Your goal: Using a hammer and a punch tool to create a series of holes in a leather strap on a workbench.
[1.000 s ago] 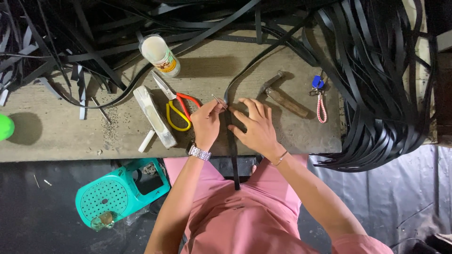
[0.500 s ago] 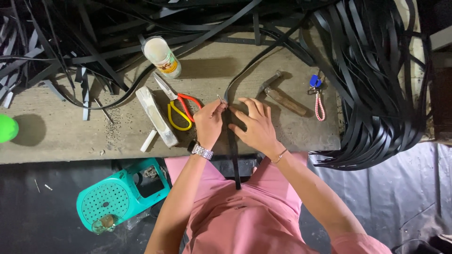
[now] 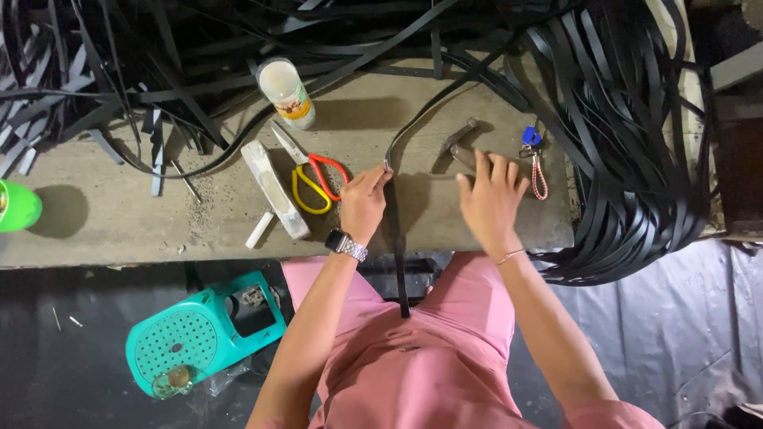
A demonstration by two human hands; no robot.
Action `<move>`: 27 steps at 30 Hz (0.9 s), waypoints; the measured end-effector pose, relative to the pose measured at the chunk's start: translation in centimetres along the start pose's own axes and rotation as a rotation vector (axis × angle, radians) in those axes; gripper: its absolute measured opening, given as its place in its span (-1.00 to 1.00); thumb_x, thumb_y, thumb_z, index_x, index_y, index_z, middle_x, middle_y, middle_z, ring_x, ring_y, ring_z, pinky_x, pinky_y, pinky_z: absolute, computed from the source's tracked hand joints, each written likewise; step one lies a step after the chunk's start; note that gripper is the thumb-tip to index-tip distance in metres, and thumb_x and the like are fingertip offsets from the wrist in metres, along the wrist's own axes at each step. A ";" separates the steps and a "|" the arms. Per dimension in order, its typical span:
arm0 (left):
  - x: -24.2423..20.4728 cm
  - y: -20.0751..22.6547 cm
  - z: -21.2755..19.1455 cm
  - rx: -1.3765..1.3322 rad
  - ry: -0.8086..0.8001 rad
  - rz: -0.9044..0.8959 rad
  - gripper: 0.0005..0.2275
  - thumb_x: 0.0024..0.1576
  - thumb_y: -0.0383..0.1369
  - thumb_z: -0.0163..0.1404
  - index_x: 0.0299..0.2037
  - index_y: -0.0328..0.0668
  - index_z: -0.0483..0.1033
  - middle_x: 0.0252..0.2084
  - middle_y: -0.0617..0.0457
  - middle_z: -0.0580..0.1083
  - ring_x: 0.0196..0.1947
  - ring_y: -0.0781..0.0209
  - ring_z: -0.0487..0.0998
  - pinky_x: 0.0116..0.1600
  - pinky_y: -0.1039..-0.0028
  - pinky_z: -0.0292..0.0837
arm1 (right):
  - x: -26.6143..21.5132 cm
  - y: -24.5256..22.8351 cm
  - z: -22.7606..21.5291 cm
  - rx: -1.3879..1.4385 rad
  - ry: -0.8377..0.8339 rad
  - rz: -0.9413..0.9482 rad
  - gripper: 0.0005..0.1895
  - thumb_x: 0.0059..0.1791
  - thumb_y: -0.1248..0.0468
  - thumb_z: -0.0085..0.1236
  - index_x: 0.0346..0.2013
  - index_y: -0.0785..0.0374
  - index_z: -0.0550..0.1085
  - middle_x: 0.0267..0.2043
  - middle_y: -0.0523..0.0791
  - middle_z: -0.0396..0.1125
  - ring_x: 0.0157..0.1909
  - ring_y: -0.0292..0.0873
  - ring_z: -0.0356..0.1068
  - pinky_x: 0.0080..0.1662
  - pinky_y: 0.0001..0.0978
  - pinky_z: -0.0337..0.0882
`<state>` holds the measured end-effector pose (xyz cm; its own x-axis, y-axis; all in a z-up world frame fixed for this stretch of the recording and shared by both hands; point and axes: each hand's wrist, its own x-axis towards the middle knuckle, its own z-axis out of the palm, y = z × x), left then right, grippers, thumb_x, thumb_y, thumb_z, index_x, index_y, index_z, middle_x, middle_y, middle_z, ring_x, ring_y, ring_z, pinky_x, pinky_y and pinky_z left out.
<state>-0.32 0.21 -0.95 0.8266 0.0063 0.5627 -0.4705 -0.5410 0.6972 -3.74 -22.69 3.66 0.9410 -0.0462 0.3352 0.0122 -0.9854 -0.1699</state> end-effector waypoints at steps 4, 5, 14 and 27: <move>0.4 0.6 -0.6 -0.015 -0.050 0.019 -0.87 0.17 -0.64 0.10 -0.23 -0.21 0.65 -0.35 -0.04 0.62 -0.34 -0.03 0.68 -0.23 0.41 0.59 | -0.5 1.5 0.6 -0.134 -0.086 -0.018 -0.64 0.13 0.10 0.04 0.07 0.32 0.46 -0.20 -0.01 0.31 -0.24 0.06 0.43 -0.28 -0.08 0.42; 0.3 0.6 -0.7 -0.018 -0.050 0.019 -0.87 0.17 -0.64 0.10 -0.23 -0.21 0.65 -0.35 -0.04 0.62 -0.34 -0.03 0.68 -0.23 0.41 0.59 | -0.4 1.2 0.4 -0.136 -0.085 -0.017 -0.64 0.13 0.10 0.04 0.07 0.32 0.46 -0.20 -0.01 0.31 -0.24 0.06 0.43 -0.28 -0.08 0.42; -0.5 -0.7 -0.2 0.006 -0.123 0.035 -0.83 0.21 -0.64 0.00 -0.16 -0.20 0.62 -0.33 -0.03 0.60 -0.31 -0.05 0.67 -0.21 0.36 0.60 | 1.2 -4.2 -6.3 0.605 0.082 -0.142 -0.57 0.18 -0.03 0.06 -0.48 0.14 0.38 -0.76 -0.20 0.16 -0.72 -0.22 0.24 -0.56 -0.51 0.17; -0.3 0.2 -0.7 0.012 -0.114 0.037 -0.84 0.22 -0.63 0.00 -0.23 -0.16 0.61 -0.38 0.03 0.54 -0.37 0.03 0.64 -0.27 0.43 0.57 | 1.1 -5.8 -7.3 0.488 0.113 -0.274 -0.51 0.20 -0.08 -0.13 -0.42 0.21 0.36 -0.75 -0.07 0.15 -0.66 0.12 0.33 -0.54 -0.21 0.28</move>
<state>-0.86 0.70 -0.71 0.8386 -0.1093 0.5336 -0.4984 -0.5493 0.6707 -5.25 -18.26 11.82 0.8399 0.1564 0.5197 0.4304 -0.7751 -0.4625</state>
